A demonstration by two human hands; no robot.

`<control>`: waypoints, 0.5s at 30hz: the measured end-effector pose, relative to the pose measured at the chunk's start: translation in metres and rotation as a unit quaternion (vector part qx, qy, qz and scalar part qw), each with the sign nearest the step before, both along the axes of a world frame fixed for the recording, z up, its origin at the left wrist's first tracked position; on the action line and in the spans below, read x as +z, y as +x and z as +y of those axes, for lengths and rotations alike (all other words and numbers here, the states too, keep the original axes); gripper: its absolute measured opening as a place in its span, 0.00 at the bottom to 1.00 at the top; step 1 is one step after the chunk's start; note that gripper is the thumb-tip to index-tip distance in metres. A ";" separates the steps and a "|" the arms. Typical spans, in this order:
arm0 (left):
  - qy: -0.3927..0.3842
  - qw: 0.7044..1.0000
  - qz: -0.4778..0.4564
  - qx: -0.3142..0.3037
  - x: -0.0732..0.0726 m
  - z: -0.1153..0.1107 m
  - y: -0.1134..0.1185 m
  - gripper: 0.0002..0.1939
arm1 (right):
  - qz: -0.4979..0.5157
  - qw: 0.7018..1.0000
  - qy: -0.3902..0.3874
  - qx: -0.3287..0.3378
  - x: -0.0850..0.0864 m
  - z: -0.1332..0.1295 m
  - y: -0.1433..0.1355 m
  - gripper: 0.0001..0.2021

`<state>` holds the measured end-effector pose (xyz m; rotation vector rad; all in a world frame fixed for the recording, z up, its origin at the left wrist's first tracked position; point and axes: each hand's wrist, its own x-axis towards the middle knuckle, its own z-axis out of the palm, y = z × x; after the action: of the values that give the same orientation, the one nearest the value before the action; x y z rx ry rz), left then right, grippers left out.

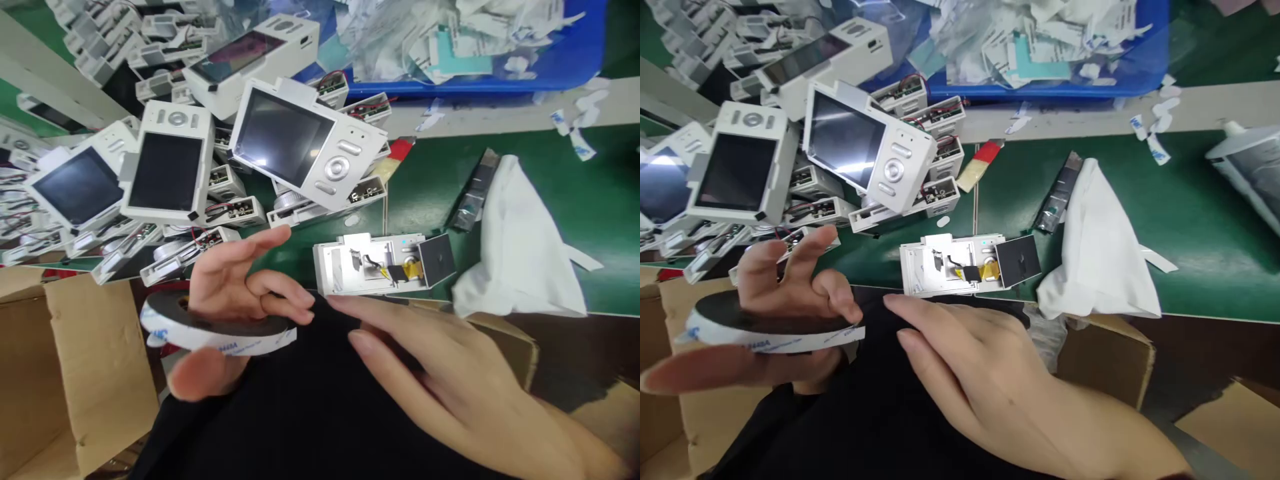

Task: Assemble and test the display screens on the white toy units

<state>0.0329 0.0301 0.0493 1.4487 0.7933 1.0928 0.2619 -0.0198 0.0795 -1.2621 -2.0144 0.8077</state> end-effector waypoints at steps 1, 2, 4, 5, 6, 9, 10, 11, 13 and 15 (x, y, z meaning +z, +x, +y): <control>-0.018 0.999 -0.042 0.020 0.000 -0.002 0.005 0.37 | 0.010 1.000 0.003 0.015 0.000 0.001 -0.004 0.13; -0.033 0.996 -0.079 0.035 -0.001 -0.004 0.009 0.36 | 0.019 1.000 0.002 0.024 0.000 0.002 -0.007 0.13; -0.051 0.991 -0.113 0.053 0.000 -0.008 0.017 0.33 | 0.037 0.999 0.002 0.034 0.001 0.003 -0.013 0.13; -0.052 0.989 -0.129 0.047 0.000 -0.009 0.020 0.33 | 0.046 0.998 0.006 0.037 0.002 0.003 -0.016 0.13; -0.053 0.988 -0.141 0.037 0.000 -0.011 0.023 0.33 | 0.053 0.998 0.010 0.041 0.002 0.002 -0.017 0.13; -0.045 0.988 -0.145 0.036 -0.001 -0.017 0.029 0.34 | 0.066 0.996 0.031 0.045 0.004 -0.001 -0.019 0.12; -0.039 0.988 -0.141 0.044 -0.001 -0.019 0.031 0.34 | 0.067 0.996 0.033 0.040 0.004 -0.002 -0.018 0.12; -0.036 0.988 -0.138 0.054 -0.002 -0.021 0.033 0.35 | 0.066 0.997 0.031 0.031 0.003 -0.004 -0.017 0.12; -0.041 0.988 -0.136 0.059 -0.001 -0.023 0.036 0.35 | 0.060 0.998 0.011 0.005 0.002 -0.006 -0.015 0.13; -0.062 0.987 -0.141 0.052 0.001 -0.024 0.037 0.34 | 0.055 0.998 -0.028 -0.013 0.000 -0.008 -0.012 0.15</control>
<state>0.0698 0.0063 0.0501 1.1288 0.7257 1.2722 0.2501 -0.0280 0.0798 -1.2432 -1.8962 0.9069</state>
